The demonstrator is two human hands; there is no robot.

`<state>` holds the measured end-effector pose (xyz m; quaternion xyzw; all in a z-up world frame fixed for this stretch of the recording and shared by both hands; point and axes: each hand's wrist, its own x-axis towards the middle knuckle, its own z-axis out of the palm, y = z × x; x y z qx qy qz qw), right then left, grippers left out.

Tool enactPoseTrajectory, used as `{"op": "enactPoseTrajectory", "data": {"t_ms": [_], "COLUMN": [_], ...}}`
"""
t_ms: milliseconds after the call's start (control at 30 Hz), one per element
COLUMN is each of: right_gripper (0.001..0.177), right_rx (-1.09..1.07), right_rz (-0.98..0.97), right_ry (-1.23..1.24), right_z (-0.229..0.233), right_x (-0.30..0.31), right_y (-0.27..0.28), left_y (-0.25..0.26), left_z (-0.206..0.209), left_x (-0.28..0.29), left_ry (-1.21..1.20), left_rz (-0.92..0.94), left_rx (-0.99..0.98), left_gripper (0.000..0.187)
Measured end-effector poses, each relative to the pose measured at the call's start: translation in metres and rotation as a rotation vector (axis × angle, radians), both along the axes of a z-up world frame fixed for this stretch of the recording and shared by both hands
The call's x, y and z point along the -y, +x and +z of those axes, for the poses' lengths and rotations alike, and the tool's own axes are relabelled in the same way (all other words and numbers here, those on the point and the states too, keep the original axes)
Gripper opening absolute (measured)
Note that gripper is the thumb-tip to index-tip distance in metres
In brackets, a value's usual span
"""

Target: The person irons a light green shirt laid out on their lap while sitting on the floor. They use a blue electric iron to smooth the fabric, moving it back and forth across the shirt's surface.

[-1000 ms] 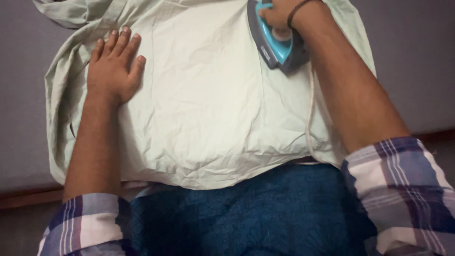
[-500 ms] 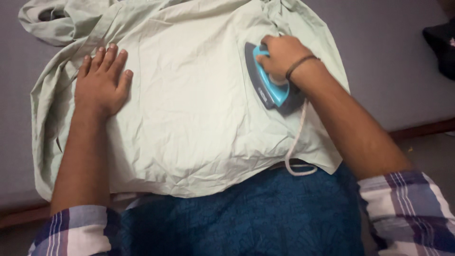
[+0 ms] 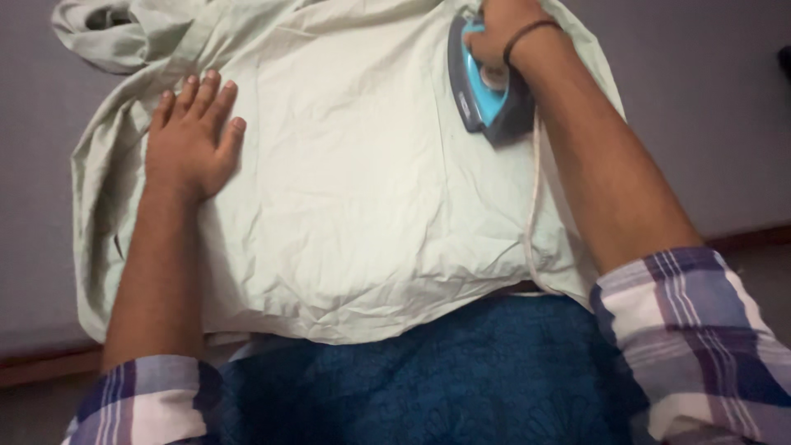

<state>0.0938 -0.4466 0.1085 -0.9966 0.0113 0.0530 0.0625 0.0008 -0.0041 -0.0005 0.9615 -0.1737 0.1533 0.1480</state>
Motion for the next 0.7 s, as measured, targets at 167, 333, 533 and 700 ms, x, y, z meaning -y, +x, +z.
{"op": "enactPoseTrajectory", "data": {"t_ms": [167,333,533,700], "right_gripper": [0.047,0.049,0.049,0.049], "right_rx": [0.042,0.016,0.048,0.122], "right_rz": [0.178,0.233,0.304,0.275], "right_ry": [-0.089,0.018,-0.002,0.010], "right_z": [0.003,0.008,0.008,-0.004], "right_x": [0.001,-0.003,-0.013,-0.020], "right_y": [-0.056,-0.118,-0.097,-0.032], "left_y": [-0.001,0.003,0.004,0.003], "left_z": [-0.002,-0.004,-0.005,-0.002], "left_x": [-0.005,-0.005,-0.006,-0.005], "left_ry": [-0.017,0.006,0.012,0.016], "left_rz": [-0.007,0.008,0.007,0.012], "left_rx": [-0.009,-0.015,-0.018,-0.028], "left_gripper": [0.057,0.058,0.058,0.058]}}
